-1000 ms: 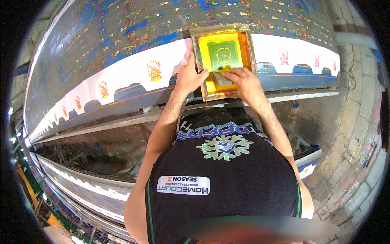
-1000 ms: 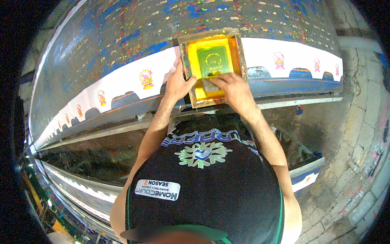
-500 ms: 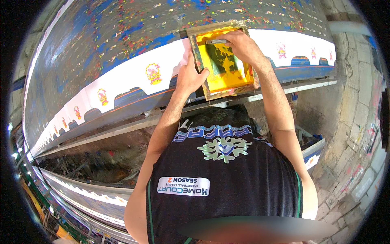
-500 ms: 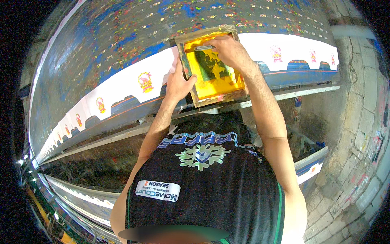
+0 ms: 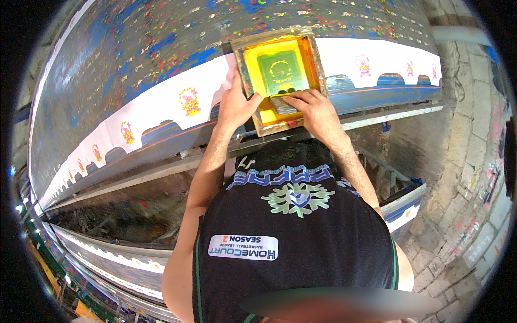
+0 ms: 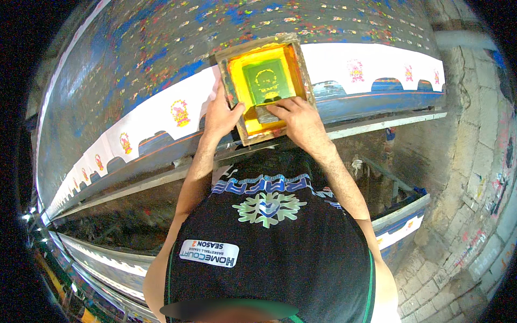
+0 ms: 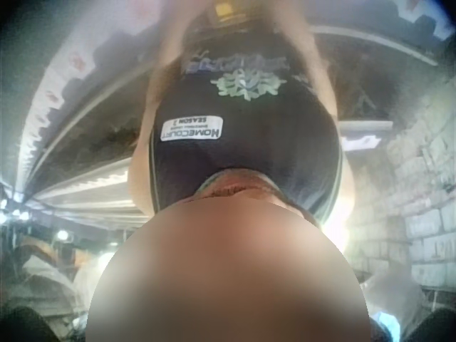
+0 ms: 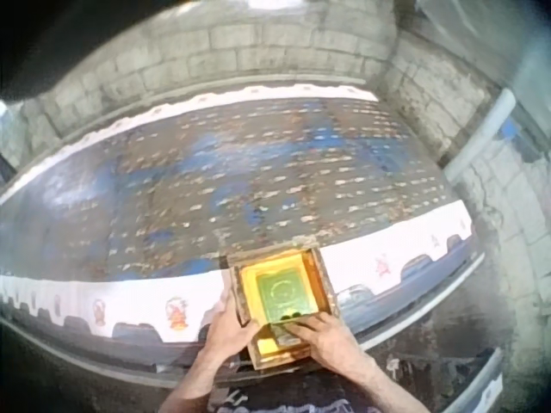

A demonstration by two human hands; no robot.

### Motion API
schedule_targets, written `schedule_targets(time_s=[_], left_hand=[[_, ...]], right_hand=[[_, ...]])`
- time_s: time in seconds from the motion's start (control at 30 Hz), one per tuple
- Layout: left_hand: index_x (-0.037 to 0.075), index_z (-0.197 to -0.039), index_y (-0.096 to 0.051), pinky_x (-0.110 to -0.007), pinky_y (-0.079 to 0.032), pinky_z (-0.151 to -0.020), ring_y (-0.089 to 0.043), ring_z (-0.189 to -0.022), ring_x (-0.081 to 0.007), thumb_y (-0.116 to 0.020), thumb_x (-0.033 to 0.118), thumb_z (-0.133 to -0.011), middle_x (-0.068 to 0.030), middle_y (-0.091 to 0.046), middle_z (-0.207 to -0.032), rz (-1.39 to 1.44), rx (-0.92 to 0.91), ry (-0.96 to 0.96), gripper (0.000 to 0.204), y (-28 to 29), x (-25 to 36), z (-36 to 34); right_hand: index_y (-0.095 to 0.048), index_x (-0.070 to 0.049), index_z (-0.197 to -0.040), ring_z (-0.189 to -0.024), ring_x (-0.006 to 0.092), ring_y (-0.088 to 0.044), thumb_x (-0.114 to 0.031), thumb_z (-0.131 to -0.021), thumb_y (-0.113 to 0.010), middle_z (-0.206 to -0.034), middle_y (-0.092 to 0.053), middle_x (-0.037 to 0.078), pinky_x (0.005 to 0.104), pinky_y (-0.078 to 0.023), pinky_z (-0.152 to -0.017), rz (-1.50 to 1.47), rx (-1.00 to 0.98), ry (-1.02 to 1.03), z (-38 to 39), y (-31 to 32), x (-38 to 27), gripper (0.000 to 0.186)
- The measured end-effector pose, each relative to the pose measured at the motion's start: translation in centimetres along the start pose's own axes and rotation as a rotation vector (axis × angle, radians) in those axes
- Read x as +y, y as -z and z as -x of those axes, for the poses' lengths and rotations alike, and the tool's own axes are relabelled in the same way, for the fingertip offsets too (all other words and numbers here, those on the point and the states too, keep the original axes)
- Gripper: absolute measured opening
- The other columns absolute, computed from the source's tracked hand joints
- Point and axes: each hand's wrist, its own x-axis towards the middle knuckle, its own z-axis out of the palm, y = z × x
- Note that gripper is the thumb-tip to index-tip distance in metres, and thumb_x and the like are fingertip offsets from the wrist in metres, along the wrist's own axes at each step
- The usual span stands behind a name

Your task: The person uses a squeegee to spread green ink across a screen-printing frame held over a white t-shirt. The person repeatedly wipes the squeegee and repositions the frame while continuing to apply ink to the same area.

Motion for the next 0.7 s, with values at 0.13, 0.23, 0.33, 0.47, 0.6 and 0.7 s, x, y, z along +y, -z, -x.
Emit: schedule_targets(time_s=[0.13,0.23,0.33,0.47,0.6,0.7], left_hand=[[0.009,-0.178,-0.016,-0.050,-0.066,-0.099,-0.080,-0.112,-0.0444,-0.078,0.021,-0.090,-0.0265,-0.079,-0.126,-0.087,0.106,0.030,0.108,-2.6,2.3,-0.9],[0.008,-0.178,-0.015,-0.048,-0.066,-0.099,-0.081,-0.113,-0.0410,-0.078,0.019,-0.091,-0.0235,-0.080,-0.127,-0.064,0.102,-0.058,0.108,-5.4,5.0,-2.2],[0.008,-0.173,-0.033,-0.045,-0.061,-0.107,-0.078,-0.124,-0.0318,-0.081,0.012,-0.088,-0.0174,-0.074,-0.143,0.070,0.087,-0.014,0.097,-8.2,8.8,-3.5],[0.006,-0.176,-0.025,-0.043,-0.063,-0.105,-0.078,-0.123,-0.0320,-0.080,0.013,-0.088,-0.0218,-0.072,-0.145,0.048,0.081,-0.033,0.105,-14.4,14.4,-6.3],[0.006,-0.177,-0.023,-0.041,-0.065,-0.097,-0.083,-0.108,-0.0304,-0.079,0.009,-0.090,-0.0203,-0.081,-0.123,0.009,0.140,-0.125,0.104,-20.5,17.7,-8.6],[0.005,-0.176,-0.024,-0.042,-0.066,-0.093,-0.083,-0.105,-0.0310,-0.079,0.010,-0.090,-0.0203,-0.082,-0.123,0.136,0.107,-0.106,0.102,-22.5,18.2,-9.3]], right_hand=[[-0.078,-0.016,-0.137,-0.126,0.0295,-0.068,-0.009,-0.080,-0.085,-0.134,-0.075,0.005,0.0443,-0.059,-0.108,-0.052,0.026,0.019,1.3,2.0,3.5,0.058],[-0.078,-0.015,-0.136,-0.126,0.0293,-0.067,-0.001,-0.082,-0.079,-0.137,-0.074,0.005,0.0435,-0.060,-0.106,-0.049,0.075,-0.028,2.6,4.1,6.9,0.056],[-0.078,-0.015,-0.136,-0.127,0.0295,-0.068,-0.003,-0.079,-0.082,-0.137,-0.074,0.005,0.0440,-0.060,-0.107,-0.060,0.094,0.004,3.9,6.4,10.2,0.058],[-0.078,-0.016,-0.138,-0.128,0.0293,-0.068,-0.016,-0.072,-0.092,-0.133,-0.075,0.006,0.0439,-0.057,-0.110,-0.046,0.043,-0.065,6.3,10.6,16.9,0.067],[-0.076,-0.014,-0.139,-0.130,0.0318,-0.066,-0.001,-0.078,-0.085,-0.137,-0.073,0.009,0.0456,-0.058,-0.111,-0.064,0.059,0.029,8.9,13.0,23.3,0.063],[-0.075,-0.014,-0.139,-0.131,0.0321,-0.065,-0.001,-0.078,-0.085,-0.137,-0.072,0.009,0.0456,-0.058,-0.110,-0.125,0.058,-0.013,10.1,13.6,25.9,0.063]])
